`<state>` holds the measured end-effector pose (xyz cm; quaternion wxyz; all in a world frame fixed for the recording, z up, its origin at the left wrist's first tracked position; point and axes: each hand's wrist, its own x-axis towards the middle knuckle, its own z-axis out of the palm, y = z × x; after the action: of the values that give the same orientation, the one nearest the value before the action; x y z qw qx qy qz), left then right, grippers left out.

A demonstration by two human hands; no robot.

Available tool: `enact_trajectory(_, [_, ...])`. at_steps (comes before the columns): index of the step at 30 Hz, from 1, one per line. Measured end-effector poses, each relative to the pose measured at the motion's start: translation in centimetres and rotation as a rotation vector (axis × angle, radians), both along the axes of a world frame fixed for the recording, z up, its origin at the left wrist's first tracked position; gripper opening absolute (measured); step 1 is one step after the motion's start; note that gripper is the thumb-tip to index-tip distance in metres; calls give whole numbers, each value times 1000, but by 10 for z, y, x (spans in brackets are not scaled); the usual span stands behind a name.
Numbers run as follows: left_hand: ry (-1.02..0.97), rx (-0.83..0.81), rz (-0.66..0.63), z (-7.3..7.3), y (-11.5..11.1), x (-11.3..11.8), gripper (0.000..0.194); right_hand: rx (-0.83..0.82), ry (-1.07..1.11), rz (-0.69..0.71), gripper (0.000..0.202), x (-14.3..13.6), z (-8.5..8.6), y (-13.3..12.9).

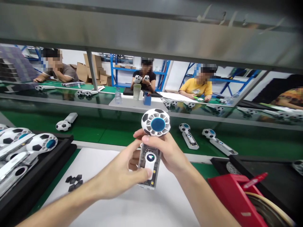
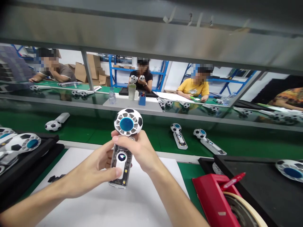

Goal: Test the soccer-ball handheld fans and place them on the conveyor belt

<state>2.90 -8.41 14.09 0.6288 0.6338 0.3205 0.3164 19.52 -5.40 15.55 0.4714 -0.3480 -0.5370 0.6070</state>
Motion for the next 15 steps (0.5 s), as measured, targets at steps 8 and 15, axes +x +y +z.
enact_trajectory(8, [-74, -46, -25, -6, 4, 0, 50, -30, -21, -2, 29, 0, 3, 0])
enact_trajectory(15, [70, 138, -65, -6, 16, -8, 56, 142, -141, -161, 23, -2, 2, -2])
